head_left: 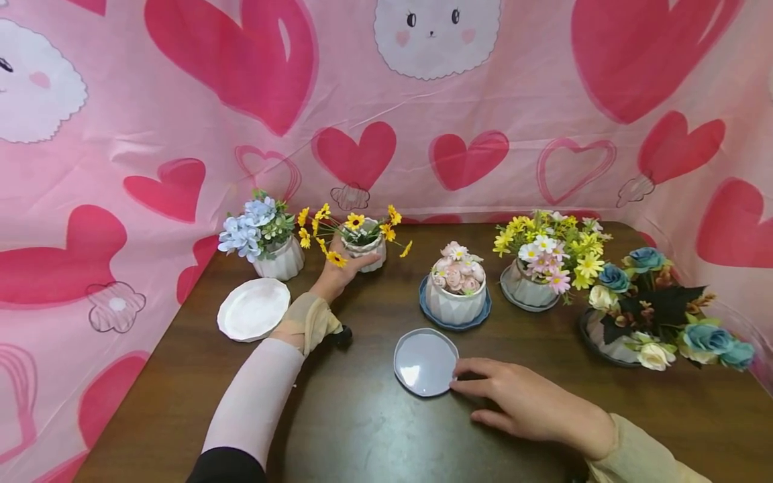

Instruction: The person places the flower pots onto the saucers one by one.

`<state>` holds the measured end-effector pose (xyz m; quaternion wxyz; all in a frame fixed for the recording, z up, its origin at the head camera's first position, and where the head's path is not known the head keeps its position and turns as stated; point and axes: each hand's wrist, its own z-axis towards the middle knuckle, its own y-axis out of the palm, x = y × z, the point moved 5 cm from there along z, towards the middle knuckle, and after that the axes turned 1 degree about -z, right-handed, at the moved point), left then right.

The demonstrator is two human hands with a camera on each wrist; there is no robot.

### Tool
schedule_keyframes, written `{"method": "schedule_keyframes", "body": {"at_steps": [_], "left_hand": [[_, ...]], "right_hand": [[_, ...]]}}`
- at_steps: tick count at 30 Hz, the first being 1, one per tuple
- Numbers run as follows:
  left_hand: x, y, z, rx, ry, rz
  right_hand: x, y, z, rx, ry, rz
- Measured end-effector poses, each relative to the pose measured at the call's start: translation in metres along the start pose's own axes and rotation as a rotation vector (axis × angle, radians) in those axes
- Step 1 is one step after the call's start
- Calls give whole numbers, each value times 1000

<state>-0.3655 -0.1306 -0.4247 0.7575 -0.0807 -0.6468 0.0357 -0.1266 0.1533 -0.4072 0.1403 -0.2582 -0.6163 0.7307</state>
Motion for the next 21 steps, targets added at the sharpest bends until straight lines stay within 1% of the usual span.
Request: {"method": "schedule_keyframes", "body": {"at_steps": [8, 16, 18, 21], "left_hand": [[11, 0, -5, -16, 42, 40], [16, -3, -13, -35, -18, 57], [21, -3, -17, -40, -27, 63], [33, -3, -26, -48, -18, 70]], "right_hand": [[1, -1, -1, 5, -9, -6], [1, 0, -1, -1, -2, -8], [1, 0, -1, -6, 1, -1], [1, 0, 0, -16, 7, 9]]}}
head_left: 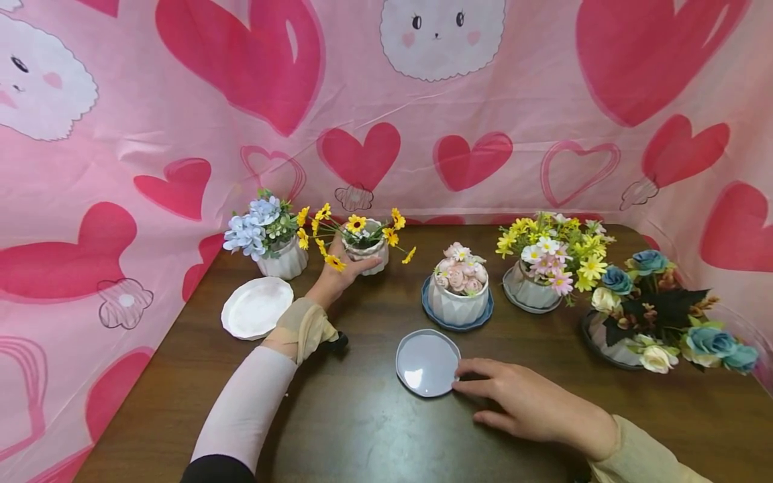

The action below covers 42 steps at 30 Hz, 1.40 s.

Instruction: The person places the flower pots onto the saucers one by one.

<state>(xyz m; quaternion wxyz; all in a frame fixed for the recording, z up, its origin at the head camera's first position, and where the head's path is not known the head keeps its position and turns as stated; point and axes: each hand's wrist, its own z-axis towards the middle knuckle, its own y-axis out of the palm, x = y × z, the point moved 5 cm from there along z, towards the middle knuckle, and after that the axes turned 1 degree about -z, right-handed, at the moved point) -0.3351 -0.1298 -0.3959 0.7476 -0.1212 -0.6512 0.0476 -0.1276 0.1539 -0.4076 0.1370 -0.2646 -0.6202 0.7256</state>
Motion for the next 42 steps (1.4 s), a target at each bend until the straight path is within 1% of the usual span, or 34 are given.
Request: {"method": "schedule_keyframes", "body": {"at_steps": [3, 5, 8, 13, 16, 19, 28, 35, 40, 42], "left_hand": [[11, 1, -7, -2, 34, 13], [14, 2, -9, -1, 45, 30], [10, 2, -6, 0, 38, 48], [-4, 2, 1, 4, 28, 54], [-8, 1, 2, 6, 33, 43], [-9, 1, 0, 10, 35, 33], [-3, 2, -6, 1, 37, 43], [6, 5, -12, -31, 87, 1], [10, 6, -14, -40, 102, 0], [10, 7, -14, -47, 99, 2]], "right_hand": [[0, 0, 0, -7, 4, 7], [1, -1, 0, -11, 8, 12], [0, -1, 0, -17, 11, 20], [1, -1, 0, -27, 21, 27], [1, 0, 0, -28, 23, 29], [0, 0, 0, -32, 23, 35], [1, 0, 0, -34, 21, 40], [0, 0, 1, -17, 11, 28], [1, 0, 1, -10, 9, 19], [1, 0, 1, -11, 11, 19]]}}
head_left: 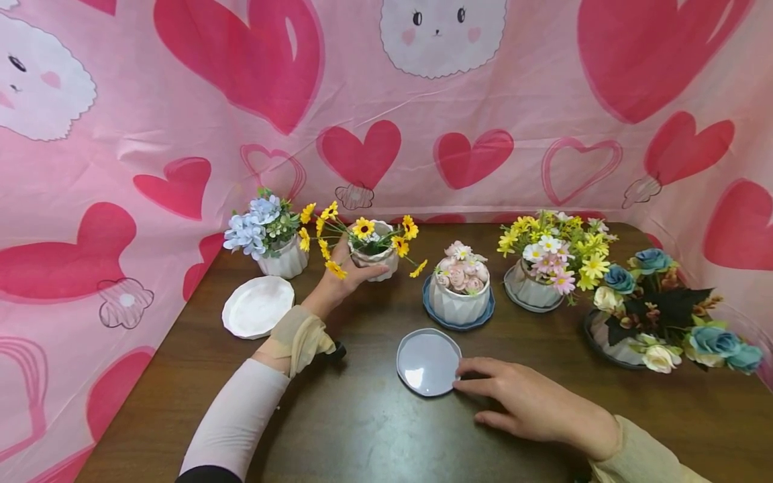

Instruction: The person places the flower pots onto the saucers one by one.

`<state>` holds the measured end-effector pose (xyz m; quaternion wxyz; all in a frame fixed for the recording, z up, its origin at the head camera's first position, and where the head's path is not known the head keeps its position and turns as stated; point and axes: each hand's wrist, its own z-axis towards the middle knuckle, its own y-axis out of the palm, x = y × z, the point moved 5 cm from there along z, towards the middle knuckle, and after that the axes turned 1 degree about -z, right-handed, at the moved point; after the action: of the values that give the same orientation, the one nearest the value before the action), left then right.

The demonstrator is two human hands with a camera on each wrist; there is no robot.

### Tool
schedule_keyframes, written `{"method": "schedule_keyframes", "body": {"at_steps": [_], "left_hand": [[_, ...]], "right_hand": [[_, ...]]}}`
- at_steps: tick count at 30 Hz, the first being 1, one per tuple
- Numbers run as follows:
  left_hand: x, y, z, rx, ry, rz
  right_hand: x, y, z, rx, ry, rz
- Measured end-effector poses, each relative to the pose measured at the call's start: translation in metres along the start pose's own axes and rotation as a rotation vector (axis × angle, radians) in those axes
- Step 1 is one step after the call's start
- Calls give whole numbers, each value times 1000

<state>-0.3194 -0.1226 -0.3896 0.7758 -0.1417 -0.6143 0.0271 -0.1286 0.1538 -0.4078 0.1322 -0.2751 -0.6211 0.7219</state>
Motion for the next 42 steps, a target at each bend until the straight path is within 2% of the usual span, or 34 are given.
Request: {"method": "schedule_keyframes", "body": {"at_steps": [8, 11, 18, 23, 28, 32, 42], "left_hand": [[-1, -1, -3, -11, -47, 33], [-1, -2, -6, -18, -40, 43], [6, 0, -9, -51, 21, -19], [12, 1, -12, -63, 61, -5], [12, 1, -15, -92, 34, -27], [13, 1, -17, -109, 17, -8], [17, 3, -20, -127, 40, 4]], "right_hand": [[-1, 0, 0, 14, -10, -1], [-1, 0, 0, 17, -10, -1], [0, 1, 0, 5, 1, 7], [0, 1, 0, -3, 6, 10], [0, 0, -1, 9, 2, 5], [-1, -1, -1, 19, -4, -2], [0, 0, -1, 7, 3, 9]]}}
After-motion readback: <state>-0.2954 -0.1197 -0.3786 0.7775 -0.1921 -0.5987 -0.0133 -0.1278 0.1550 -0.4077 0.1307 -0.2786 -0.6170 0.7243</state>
